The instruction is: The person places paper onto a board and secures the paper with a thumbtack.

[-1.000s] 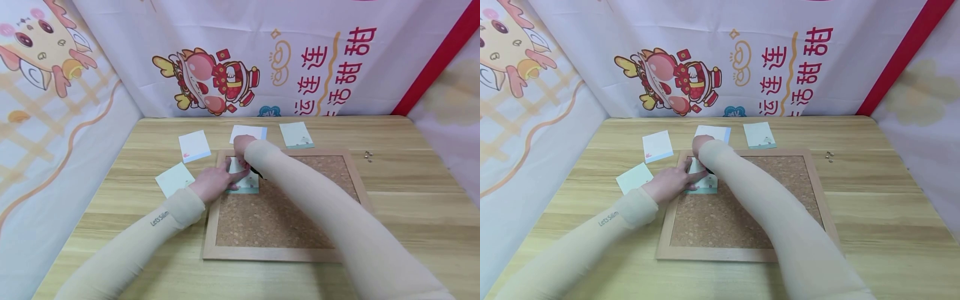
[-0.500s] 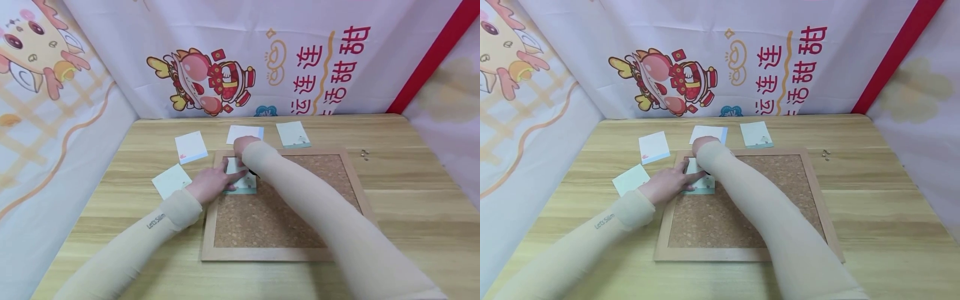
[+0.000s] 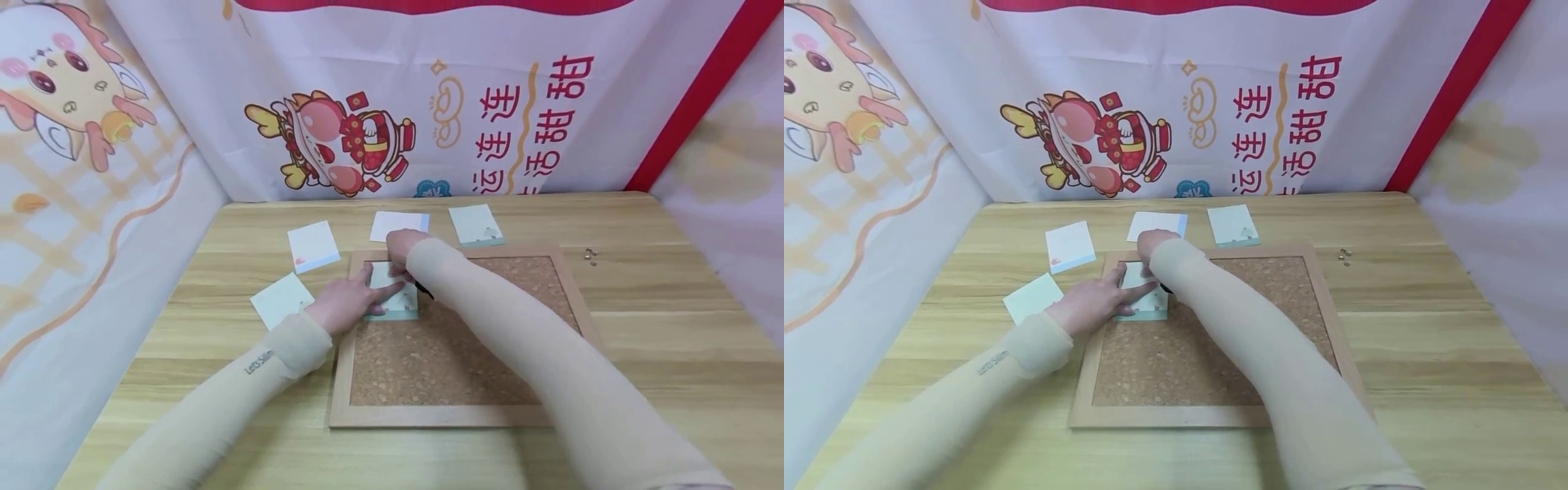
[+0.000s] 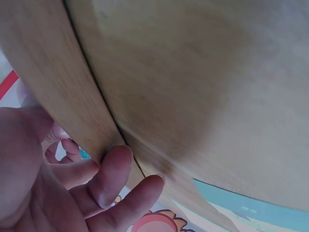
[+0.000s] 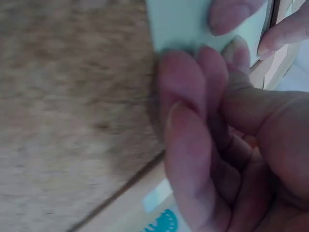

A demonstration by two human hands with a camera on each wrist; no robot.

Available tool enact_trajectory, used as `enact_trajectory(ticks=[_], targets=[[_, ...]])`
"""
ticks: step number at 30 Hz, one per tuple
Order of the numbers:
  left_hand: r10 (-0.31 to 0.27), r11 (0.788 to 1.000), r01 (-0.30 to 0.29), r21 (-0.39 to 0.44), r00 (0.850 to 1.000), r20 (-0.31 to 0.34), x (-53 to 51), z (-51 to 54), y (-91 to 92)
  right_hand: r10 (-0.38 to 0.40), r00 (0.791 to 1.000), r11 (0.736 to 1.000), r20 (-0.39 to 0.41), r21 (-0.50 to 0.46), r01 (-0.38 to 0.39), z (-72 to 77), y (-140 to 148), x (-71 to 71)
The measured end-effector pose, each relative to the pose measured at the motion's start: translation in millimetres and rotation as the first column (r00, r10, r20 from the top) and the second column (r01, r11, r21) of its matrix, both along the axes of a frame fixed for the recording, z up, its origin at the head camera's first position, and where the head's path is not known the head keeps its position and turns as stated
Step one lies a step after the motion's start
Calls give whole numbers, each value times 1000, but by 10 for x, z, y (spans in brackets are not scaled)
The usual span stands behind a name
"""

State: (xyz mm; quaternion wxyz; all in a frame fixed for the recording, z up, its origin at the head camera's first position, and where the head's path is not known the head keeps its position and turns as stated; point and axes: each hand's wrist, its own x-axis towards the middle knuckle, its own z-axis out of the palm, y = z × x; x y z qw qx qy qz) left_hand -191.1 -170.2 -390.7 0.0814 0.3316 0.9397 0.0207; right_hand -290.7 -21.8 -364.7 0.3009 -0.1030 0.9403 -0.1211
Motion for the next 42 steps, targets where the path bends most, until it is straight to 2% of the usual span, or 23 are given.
enact_trajectory(ticks=[3,6,9,14,20,25,31,35,39,42], targets=[[17,1000,-16,-11,1000,24,7,-14,-14,63,998,995,6,-83,-62,-14,125,12],[34,999,-34,-19,998,52,7,-26,-23,136,988,979,-66,-141,-144,54,363,2],[35,999,-35,0,997,69,-18,-38,-5,123,982,974,-146,-170,-147,219,727,-32],[40,999,-41,16,996,85,-57,-52,16,80,964,985,-252,-130,-115,490,1438,-57],[36,999,-38,23,996,84,-53,-40,3,-2,962,994,-272,-104,-27,613,2226,43],[53,998,-56,28,993,101,-45,-36,-10,-42,980,994,-193,-111,21,547,2731,188],[68,997,-72,31,990,122,-31,-23,-26,-95,995,988,-43,-125,89,320,3133,293],[70,997,-75,30,990,121,-19,0,-11,-130,991,979,44,-150,135,158,3276,279],[67,997,-71,36,992,111,-6,20,16,-182,974,960,137,-188,206,52,3308,244],[61,997,-65,42,993,103,4,34,36,-204,967,951,156,-202,233,25,3281,226]])
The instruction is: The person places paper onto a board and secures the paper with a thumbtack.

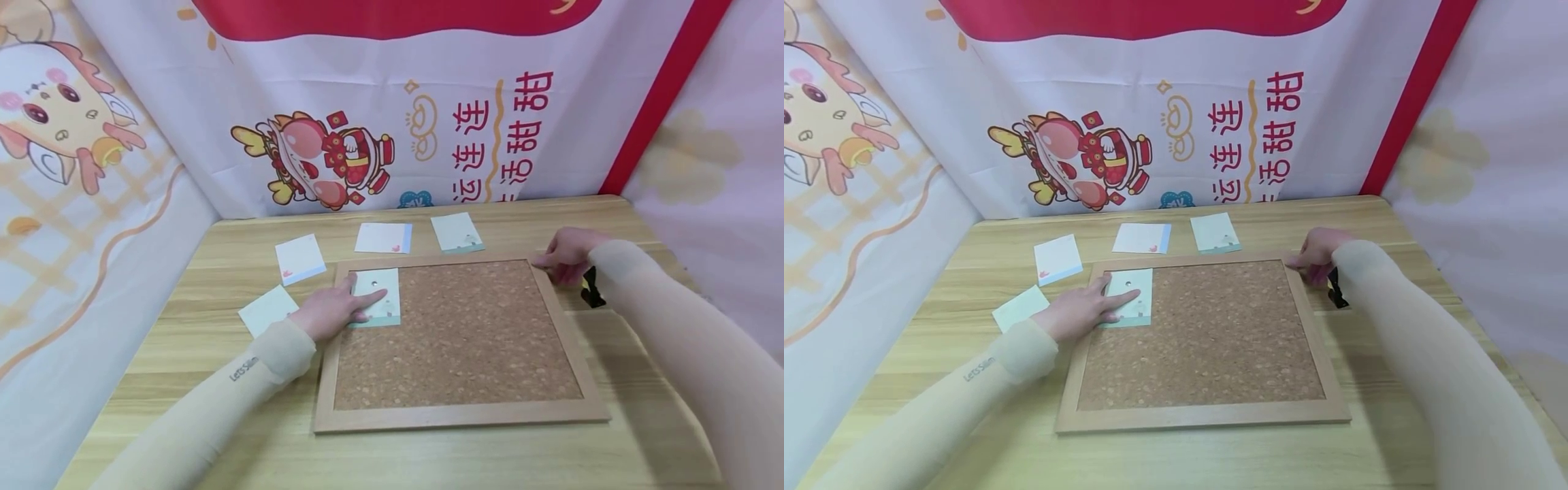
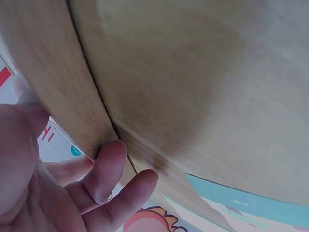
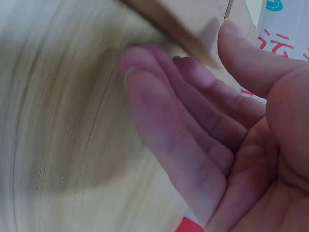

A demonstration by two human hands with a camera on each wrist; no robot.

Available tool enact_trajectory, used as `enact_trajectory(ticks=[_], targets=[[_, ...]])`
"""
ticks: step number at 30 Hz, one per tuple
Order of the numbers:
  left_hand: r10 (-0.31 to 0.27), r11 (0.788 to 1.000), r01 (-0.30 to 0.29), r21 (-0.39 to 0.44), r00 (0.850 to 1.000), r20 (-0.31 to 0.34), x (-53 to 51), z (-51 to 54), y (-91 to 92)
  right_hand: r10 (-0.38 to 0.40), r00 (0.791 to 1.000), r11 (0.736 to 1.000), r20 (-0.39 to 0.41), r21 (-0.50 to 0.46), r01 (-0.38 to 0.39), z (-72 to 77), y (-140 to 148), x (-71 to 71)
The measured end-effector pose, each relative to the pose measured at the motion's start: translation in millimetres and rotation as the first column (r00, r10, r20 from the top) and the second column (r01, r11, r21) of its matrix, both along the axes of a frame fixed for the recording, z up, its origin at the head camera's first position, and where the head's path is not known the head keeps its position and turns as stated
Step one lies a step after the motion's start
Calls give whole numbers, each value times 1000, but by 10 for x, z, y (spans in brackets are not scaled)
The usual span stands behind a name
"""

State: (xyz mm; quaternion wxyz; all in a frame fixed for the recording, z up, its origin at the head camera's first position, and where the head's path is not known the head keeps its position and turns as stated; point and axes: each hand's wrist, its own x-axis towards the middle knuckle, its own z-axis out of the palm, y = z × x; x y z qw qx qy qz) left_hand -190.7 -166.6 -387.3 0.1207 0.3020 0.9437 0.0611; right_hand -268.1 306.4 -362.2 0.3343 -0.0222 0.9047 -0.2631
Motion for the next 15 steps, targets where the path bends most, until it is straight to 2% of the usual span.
enact_trajectory(ticks=[4,9,15], targets=[[-6,1000,6,4,1000,-13,12,-7,-7,-33,999,999,-24,6,33,-47,-91,-36],[-10,1000,10,-2,1000,-24,8,-17,-10,-109,991,994,-81,-2,109,-94,-163,-62],[-5,1000,6,19,1000,-14,2,-24,-13,-64,986,998,-154,8,66,-153,-200,-77]])
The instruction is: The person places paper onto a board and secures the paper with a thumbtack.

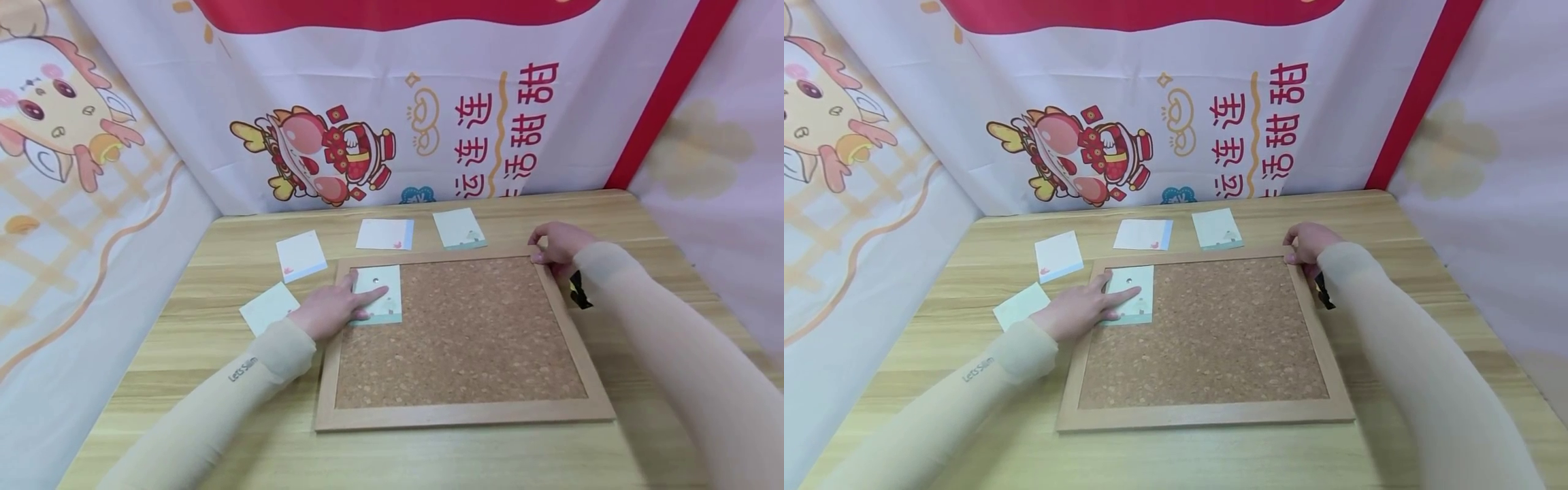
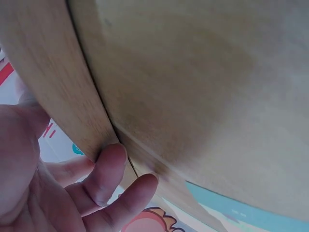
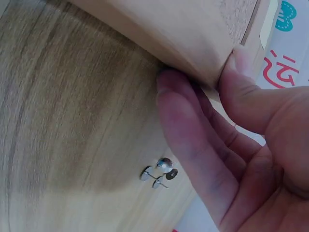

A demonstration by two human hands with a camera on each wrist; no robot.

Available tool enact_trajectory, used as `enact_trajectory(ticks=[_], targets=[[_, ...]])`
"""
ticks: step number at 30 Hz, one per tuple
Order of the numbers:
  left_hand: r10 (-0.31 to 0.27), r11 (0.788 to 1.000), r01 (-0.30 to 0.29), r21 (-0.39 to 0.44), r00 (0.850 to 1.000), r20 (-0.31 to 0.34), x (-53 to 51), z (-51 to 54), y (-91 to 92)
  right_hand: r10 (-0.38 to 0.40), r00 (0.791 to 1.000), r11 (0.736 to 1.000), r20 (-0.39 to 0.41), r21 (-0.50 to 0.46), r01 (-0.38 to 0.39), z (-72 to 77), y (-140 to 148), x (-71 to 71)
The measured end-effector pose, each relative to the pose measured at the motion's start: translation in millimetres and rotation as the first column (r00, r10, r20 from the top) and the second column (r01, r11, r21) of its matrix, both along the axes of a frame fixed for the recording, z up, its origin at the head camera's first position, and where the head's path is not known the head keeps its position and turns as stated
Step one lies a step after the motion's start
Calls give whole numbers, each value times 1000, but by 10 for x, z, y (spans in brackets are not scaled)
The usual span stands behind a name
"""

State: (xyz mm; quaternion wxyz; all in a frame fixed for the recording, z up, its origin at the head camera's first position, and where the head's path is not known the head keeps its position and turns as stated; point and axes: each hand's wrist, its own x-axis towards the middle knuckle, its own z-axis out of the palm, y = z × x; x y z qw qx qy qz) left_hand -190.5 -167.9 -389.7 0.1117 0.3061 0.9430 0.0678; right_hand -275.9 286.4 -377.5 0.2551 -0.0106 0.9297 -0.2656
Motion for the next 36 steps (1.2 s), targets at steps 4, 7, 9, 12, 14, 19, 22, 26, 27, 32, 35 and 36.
enact_trajectory(ticks=[4,7,9,12,14,19,22,26,27,32,35,36], targets=[[20,999,-21,32,999,37,1,10,-6,-28,999,999,24,-18,28,-28,45,-8],[45,997,-49,55,996,74,-7,20,-5,-46,998,999,34,-27,47,-37,77,-8],[47,997,-52,53,995,83,-20,13,-7,-52,998,998,35,-27,53,-38,89,-6],[34,999,-37,37,996,78,-35,0,-44,-53,998,998,32,-22,54,-36,82,-2],[38,998,-41,48,997,67,-49,3,-97,-54,998,998,33,-15,54,-34,69,0],[121,984,-118,136,992,-18,-115,125,-330,-54,998,998,25,-13,54,-20,40,5],[195,968,-184,173,980,-46,-155,216,-562,-52,999,998,17,-24,52,-17,30,9],[268,946,-257,199,963,-27,-183,264,-933,-50,999,998,22,-32,51,-18,22,2],[286,940,-277,197,958,-16,-180,273,-1021,-50,998,998,23,-33,51,-16,21,1],[389,911,-399,102,916,101,-98,284,-1399,-46,999,999,25,-26,46,-16,25,-16],[423,902,-430,21,895,142,-42,258,-1553,-43,999,999,28,-19,44,-16,33,-29],[425,903,-430,3,894,143,-29,242,-1591,-41,999,999,29,-18,42,-14,34,-31]])
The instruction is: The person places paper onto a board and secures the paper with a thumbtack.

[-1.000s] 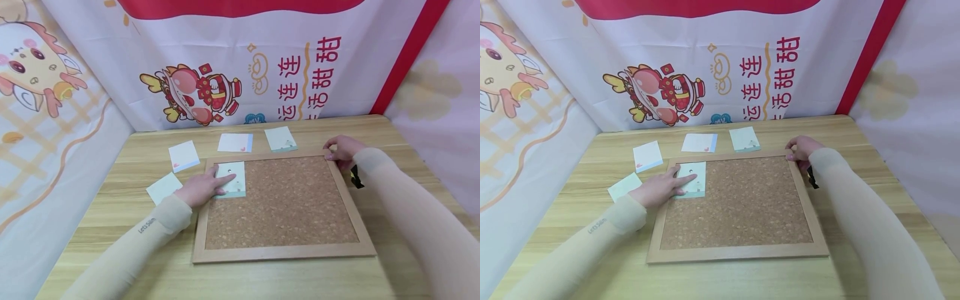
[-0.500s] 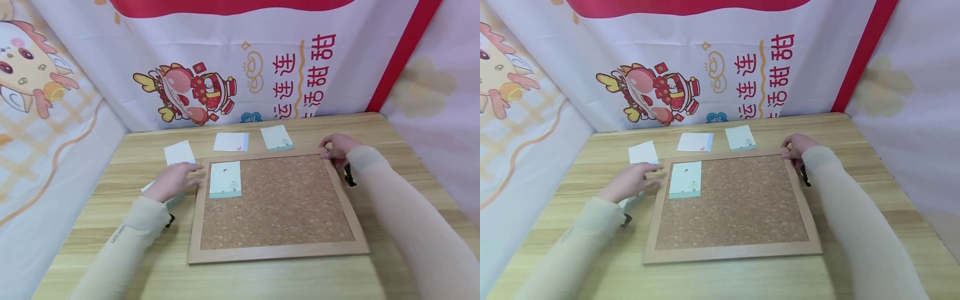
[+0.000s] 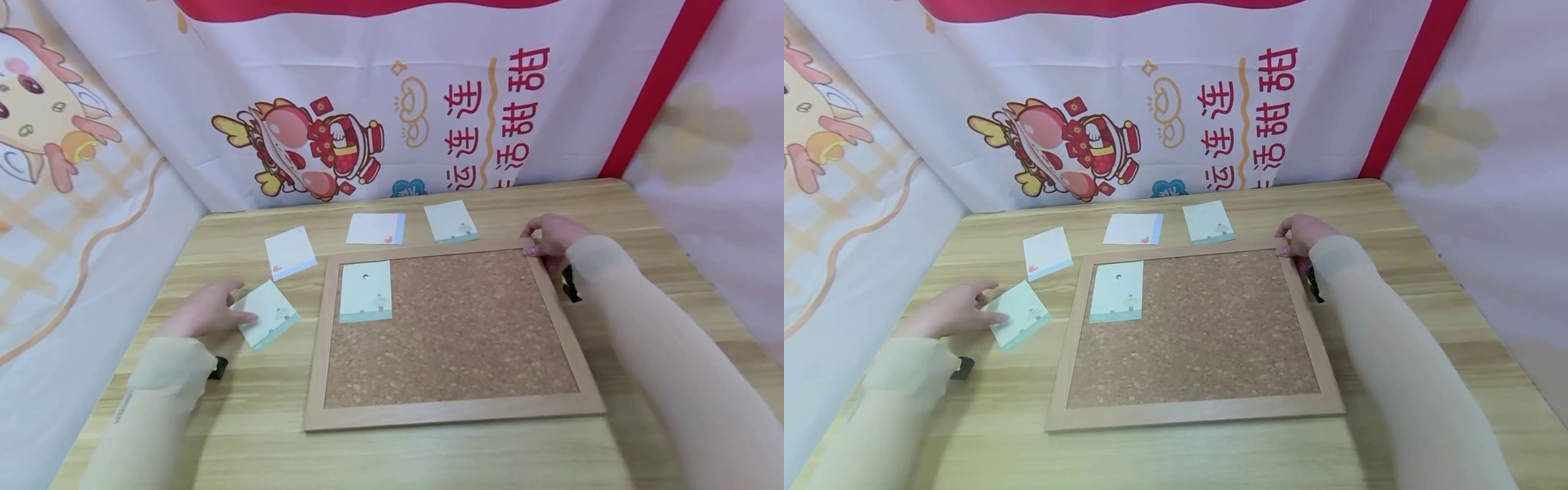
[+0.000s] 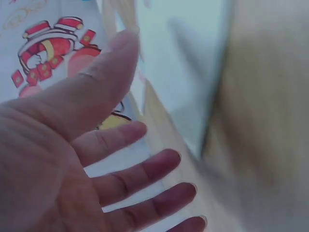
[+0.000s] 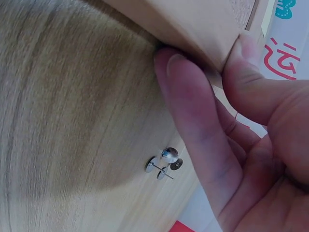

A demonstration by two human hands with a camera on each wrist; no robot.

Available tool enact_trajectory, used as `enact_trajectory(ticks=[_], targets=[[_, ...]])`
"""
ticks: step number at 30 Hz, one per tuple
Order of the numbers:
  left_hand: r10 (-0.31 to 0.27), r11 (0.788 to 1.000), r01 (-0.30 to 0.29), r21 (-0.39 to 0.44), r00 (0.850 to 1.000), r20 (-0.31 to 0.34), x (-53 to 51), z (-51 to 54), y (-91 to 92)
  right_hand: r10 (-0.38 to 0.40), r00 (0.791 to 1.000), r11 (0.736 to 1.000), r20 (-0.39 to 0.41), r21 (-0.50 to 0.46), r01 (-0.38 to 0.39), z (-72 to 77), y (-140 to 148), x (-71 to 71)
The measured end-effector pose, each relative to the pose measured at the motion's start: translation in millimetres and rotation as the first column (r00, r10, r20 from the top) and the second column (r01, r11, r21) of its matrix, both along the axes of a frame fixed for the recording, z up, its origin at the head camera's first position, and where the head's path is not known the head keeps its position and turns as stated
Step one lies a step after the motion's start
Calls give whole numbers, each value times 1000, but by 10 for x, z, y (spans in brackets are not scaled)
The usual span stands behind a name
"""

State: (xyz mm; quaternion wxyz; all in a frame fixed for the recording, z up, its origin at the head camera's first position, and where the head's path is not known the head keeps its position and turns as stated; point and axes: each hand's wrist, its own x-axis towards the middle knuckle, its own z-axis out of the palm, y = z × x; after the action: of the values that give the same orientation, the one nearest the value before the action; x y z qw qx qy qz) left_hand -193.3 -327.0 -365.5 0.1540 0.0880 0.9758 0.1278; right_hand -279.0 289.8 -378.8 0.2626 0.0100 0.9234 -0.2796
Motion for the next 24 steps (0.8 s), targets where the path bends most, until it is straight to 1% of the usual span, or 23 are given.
enact_trajectory(ticks=[2,5,8,11,15,19,22,24], targets=[[5,1000,-5,-22,1000,3,36,-35,-67,5,1000,1000,-3,2,-5,-2,-5,-3],[13,999,-13,-37,1000,-12,69,-100,-132,17,1000,1000,-5,2,-17,0,-10,-1],[28,999,-28,-34,999,-25,80,-158,-160,19,1000,1000,0,7,-19,1,-17,-4],[49,999,-49,-20,998,-32,68,-197,-165,13,1000,1000,5,16,-13,11,-24,1],[83,996,-83,17,996,-32,61,-210,-162,15,1000,999,2,37,-15,25,-36,4],[115,992,-115,46,993,-11,71,-215,-167,28,1000,998,0,49,-28,36,-51,5],[129,990,-129,55,992,0,81,-222,-167,30,1000,998,0,49,-30,39,-60,9],[125,990,-124,67,992,-4,81,-232,-174,31,1000,998,-1,47,-31,44,-64,13]])
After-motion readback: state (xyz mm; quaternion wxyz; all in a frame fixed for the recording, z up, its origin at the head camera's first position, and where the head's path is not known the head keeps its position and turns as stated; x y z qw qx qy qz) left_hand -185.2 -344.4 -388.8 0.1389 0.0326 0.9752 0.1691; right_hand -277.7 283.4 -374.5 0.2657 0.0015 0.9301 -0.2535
